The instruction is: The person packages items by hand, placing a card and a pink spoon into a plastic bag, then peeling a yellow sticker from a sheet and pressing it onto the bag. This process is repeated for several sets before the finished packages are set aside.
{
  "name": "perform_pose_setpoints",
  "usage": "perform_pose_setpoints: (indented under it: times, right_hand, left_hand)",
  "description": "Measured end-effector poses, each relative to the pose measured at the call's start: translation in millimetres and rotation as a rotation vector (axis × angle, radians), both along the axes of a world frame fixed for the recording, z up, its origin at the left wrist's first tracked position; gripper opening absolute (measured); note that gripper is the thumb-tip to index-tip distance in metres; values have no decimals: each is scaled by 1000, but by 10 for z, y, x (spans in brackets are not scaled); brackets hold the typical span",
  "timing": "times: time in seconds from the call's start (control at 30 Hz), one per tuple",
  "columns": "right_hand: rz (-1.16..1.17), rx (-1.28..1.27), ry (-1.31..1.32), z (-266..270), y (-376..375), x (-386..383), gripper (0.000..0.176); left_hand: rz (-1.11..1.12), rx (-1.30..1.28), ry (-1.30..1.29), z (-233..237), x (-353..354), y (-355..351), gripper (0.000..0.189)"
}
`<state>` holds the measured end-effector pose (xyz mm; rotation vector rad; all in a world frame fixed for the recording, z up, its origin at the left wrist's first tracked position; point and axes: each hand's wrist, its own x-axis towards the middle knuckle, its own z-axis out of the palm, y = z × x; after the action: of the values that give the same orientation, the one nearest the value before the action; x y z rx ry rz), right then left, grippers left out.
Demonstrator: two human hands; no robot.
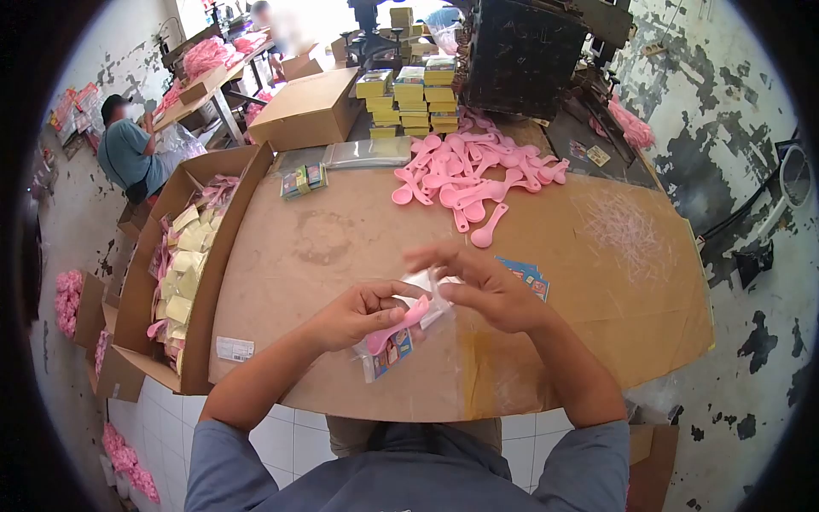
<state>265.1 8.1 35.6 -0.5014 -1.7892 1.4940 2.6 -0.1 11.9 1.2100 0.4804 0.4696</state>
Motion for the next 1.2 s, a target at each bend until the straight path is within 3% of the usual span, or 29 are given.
perform_pose_setpoints:
  times: [0.07,0.13,0.23,0.33,0.43,0.5,0.63,0.73,0.83,1.0,1.13,1.2]
  right_hand:
    - [-64,227,-152,89,-69,-7,28]
    - [-199,393,-193,321,-233,-122,10]
    - [-351,640,-81,627,-372,-198,10]
    - [-474,946,-468,874,-443,-146,11]
    - [-582,918,-506,823,-393,-124,12]
    - [-577,741,-458,788,-442,-171,11]
    - [-532,622,-449,708,-411,-166,15]
    - [-654,600,-417,658,-414,-231,21]
    - [-788,1201,-497,545,-293,-266,28]
    - [-689,1341,-657,456,-324,-416,28]
    - [-652,1496,-808,339,-268,-409,28]
    - [-710,1373,-766,374,-220,-383,23]
  left_hand:
    - [-58,37,-29,-30,-9,5,47]
    - [38,143,-83,-116,52,-48,48]
    - [239,465,-33,-38,74,-96,50]
    - [295,692,-52,45,51,-110,53]
    - [288,794,-65,134,58,-168,55]
    - [348,909,-6,176,124,-245,51]
    - [436,874,-2,40,166,-211,45]
    - [424,802,27,122,122,-230,42]
    - [440,685,30,177,126,-259,44]
    - [477,734,39,43,129,-283,50]
    - [411,802,210,84,117,-284,54]
    - [378,846,222,74,115,-281,55]
